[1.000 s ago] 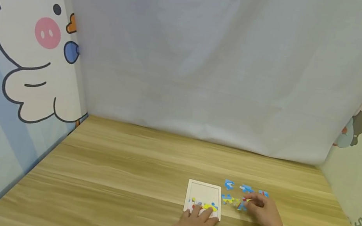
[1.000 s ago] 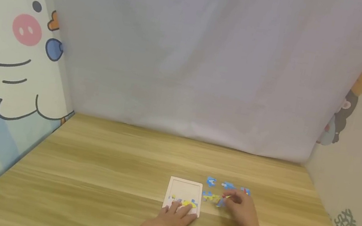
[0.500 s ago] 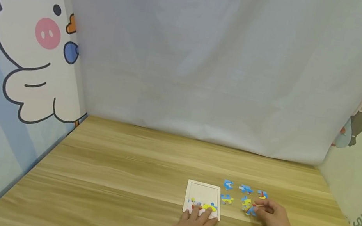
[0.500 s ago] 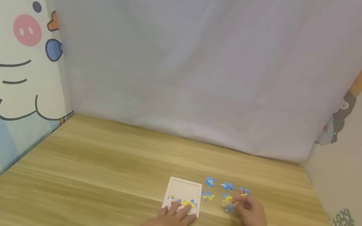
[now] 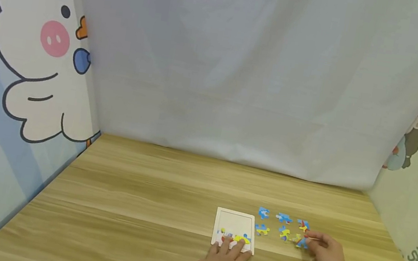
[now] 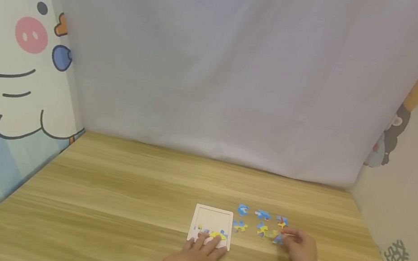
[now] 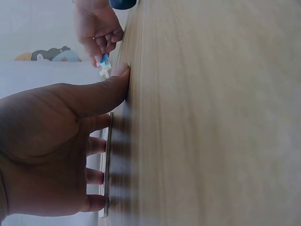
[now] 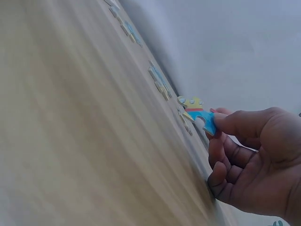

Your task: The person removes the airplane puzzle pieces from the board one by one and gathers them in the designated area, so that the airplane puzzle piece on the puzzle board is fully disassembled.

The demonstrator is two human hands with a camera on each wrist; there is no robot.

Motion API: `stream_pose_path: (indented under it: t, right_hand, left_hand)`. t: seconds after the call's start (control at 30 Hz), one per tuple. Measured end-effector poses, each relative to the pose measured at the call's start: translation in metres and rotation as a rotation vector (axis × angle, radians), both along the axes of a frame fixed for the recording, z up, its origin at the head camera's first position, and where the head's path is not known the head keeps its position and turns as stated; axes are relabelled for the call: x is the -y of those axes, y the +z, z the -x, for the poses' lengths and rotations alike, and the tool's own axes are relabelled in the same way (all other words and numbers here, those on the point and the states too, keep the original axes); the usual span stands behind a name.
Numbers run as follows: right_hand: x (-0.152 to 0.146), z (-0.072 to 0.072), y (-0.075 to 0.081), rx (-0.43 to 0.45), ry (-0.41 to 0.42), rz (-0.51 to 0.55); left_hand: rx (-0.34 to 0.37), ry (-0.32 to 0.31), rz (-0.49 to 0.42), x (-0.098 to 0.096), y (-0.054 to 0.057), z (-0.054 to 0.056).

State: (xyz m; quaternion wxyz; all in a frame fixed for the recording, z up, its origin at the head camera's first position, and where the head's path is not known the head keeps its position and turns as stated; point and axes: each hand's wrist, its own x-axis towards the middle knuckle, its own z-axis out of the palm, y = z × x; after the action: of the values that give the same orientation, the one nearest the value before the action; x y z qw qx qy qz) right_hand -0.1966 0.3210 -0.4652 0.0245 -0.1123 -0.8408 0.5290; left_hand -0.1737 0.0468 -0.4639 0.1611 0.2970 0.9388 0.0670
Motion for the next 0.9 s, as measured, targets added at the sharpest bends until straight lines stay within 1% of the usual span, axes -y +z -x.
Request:
stream_pose_path:
  t: [0.23, 0.37, 0.5, 0.67, 0.77, 0.9]
  right_hand:
    - [-0.007, 0.001, -0.004, 0.014, -0.034, -0.017]
    - [-0.009, 0.003, -0.004, 0.034, -0.039, -0.047]
    - [-0.010, 0.005, -0.004, 0.063, -0.065, -0.069]
    - [-0.011, 0.008, -0.006, 0.081, -0.116, -0.027]
    - [-0.012, 0.009, -0.009, 0.082, -0.133, -0.003]
    - [-0.011, 0.010, -0.011, 0.077, -0.145, 0.003]
  left_hand:
    - [0.043, 0.012, -0.025, 0.001, 0.002, -0.003]
    - [0.012, 0.010, -0.016, 0.000, 0.002, -0.003]
    - [-0.024, 0.010, -0.011, -0.001, 0.003, -0.003]
    - [-0.027, 0.019, -0.037, -0.002, 0.003, -0.001]
    - [-0.042, 0.019, -0.042, -0.002, 0.002, 0.000]
    - [-0.047, 0.016, -0.047, -0.002, 0.002, 0.001]
